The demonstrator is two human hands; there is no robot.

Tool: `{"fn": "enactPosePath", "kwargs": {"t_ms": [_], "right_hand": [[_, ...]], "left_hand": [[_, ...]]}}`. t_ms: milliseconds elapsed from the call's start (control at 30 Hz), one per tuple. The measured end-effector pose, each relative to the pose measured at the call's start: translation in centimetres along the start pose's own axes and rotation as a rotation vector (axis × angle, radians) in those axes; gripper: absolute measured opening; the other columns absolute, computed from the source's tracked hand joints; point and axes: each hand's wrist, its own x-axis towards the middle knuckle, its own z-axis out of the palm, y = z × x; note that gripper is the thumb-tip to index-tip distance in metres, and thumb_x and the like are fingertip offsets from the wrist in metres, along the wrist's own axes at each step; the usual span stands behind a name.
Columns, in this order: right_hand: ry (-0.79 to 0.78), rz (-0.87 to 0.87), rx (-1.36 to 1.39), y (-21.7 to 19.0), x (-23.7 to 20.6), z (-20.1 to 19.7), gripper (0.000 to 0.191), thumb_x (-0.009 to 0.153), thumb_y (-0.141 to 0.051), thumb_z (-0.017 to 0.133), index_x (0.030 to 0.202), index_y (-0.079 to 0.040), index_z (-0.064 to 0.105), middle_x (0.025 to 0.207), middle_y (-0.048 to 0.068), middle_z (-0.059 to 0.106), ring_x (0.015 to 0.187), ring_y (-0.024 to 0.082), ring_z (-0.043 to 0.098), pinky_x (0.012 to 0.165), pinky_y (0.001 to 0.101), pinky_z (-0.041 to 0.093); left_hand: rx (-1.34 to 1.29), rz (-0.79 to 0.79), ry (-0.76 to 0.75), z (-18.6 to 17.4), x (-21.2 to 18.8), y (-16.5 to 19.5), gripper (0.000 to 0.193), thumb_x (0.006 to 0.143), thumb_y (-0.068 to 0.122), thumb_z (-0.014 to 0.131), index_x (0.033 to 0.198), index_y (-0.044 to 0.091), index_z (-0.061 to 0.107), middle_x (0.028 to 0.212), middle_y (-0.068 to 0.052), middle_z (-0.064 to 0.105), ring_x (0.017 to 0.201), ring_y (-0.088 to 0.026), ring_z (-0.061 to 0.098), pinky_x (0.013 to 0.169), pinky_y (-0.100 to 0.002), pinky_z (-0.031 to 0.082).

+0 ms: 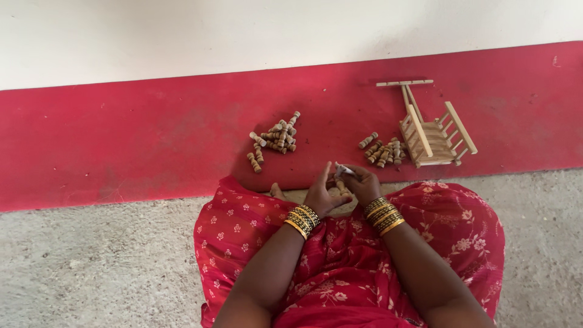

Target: The person sits on the floor and wipes small wooden toy pieces one at a time with a cloth, placing each cleaned piece in a pile beside them. They briefly move the small wooden toy cart aside and continue wiping the remaining pieces.

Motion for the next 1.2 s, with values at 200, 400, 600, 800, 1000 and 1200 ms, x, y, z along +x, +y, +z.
{"fn": "enactPosePath", "kwargs": {"t_ms": [200, 400, 600, 800, 1000, 1200], "right_hand": [[-0.191, 0.087, 0.008, 0.8, 0.2, -1.8, 0.029, 0.097, -0.011, 0.069, 0.125, -0.004, 0.074, 0.09, 0.011, 0.076, 0.07, 0.01, 0.066, 0.062, 0.0245, 0.056], [-0.021, 0.136, 0.065, 1.1, 0.2, -2.1, 0.028, 0.093, -0.009, 0.071, 0.12, -0.006, 0.074, 0.092, 0.005, 0.079, 0.067, 0.006, 0.066, 0.058, 0.0226, 0.055], [-0.237, 0.125, -0.051, 1.0, 0.0, -2.6, 0.027, 0.09, -0.007, 0.074, 0.116, -0.007, 0.078, 0.088, 0.01, 0.08, 0.065, 0.009, 0.066, 0.056, 0.0267, 0.054], [0.089, 0.06, -0.136, -0.6, -0.1, -2.5, 0.023, 0.092, -0.009, 0.071, 0.115, -0.008, 0.075, 0.094, 0.008, 0.079, 0.076, 0.01, 0.074, 0.067, 0.0306, 0.063], [-0.168, 0.167, -0.254, -2.9, -1.4, -2.8, 0.023, 0.09, -0.006, 0.071, 0.113, -0.007, 0.077, 0.095, 0.01, 0.081, 0.081, 0.017, 0.075, 0.072, 0.0329, 0.065], [0.068, 0.036, -0.293, -3.9, -1.7, -2.2, 0.023, 0.089, -0.004, 0.071, 0.112, -0.005, 0.076, 0.1, 0.01, 0.079, 0.085, 0.013, 0.076, 0.075, 0.0303, 0.066]], "left_hand": [[-0.246, -0.102, 0.092, -0.5, 0.1, 0.6, 0.136, 0.066, 0.051, 0.085, 0.161, 0.001, 0.002, 0.135, -0.023, 0.058, 0.124, -0.029, 0.063, 0.105, -0.039, 0.055], [0.24, 0.2, 0.023, 0.4, -0.2, 0.4, 0.127, 0.078, 0.036, 0.098, 0.16, -0.001, 0.008, 0.148, -0.036, 0.042, 0.135, -0.043, 0.048, 0.108, -0.048, 0.044], [0.11, -0.052, 0.111, 0.0, 0.2, 0.2, 0.124, 0.075, 0.049, 0.081, 0.164, 0.004, 0.008, 0.134, -0.023, 0.064, 0.122, -0.03, 0.068, 0.1, -0.039, 0.061], [0.193, 0.37, 0.024, 1.7, -0.2, -0.8, 0.127, 0.074, 0.03, 0.095, 0.161, 0.001, 0.008, 0.14, -0.036, 0.052, 0.127, -0.044, 0.056, 0.101, -0.051, 0.052], [0.304, 0.239, 0.149, 1.6, 1.2, -2.7, 0.098, 0.101, 0.021, 0.073, 0.173, 0.013, 0.007, 0.124, -0.019, 0.071, 0.112, -0.026, 0.074, 0.098, -0.037, 0.065], [0.327, 0.008, -0.128, 2.5, 0.7, -1.3, 0.113, 0.092, 0.028, 0.082, 0.165, 0.01, -0.002, 0.114, -0.026, 0.068, 0.095, -0.034, 0.073, 0.087, -0.042, 0.061]]}}
